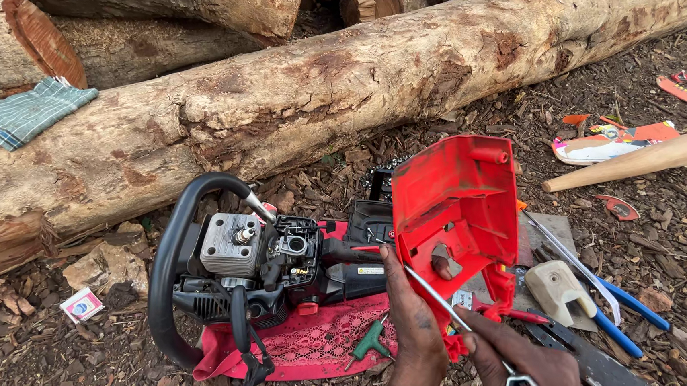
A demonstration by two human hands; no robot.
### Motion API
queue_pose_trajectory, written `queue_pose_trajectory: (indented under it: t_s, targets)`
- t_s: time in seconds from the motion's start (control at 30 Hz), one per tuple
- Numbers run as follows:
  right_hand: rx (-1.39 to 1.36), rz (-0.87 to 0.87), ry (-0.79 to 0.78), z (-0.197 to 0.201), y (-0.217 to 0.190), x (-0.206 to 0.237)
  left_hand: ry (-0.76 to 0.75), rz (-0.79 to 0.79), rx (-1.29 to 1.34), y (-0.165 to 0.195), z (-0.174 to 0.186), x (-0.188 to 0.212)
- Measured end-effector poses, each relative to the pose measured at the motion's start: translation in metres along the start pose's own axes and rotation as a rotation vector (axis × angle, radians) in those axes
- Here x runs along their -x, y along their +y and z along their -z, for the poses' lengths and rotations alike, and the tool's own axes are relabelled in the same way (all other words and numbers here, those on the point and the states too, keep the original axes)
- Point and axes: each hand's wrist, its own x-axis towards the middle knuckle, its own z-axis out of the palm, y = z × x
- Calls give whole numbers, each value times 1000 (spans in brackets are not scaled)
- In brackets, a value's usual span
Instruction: The person holds a red plastic chainsaw cover and uses a metal tool to scrape and clean the interior surfaces. The person repeatedly rotates the cover to access different areas while working outdoors near stacked logs.
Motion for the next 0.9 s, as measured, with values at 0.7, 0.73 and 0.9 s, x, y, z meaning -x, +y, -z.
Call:
queue_pose_trajectory:
  t_s: [0.7,0.73,0.9]
  targets:
    - [-520,-347,-49,-1,8,-4,-195,-137,49,-5,7,-5]
    - [-362,-268,-42,-1,7,-4,-179,-122,52,-5,6,-6]
    - [-251,-339,-9,-8,-1,-5,6,-52,-93,-12,6,-1]
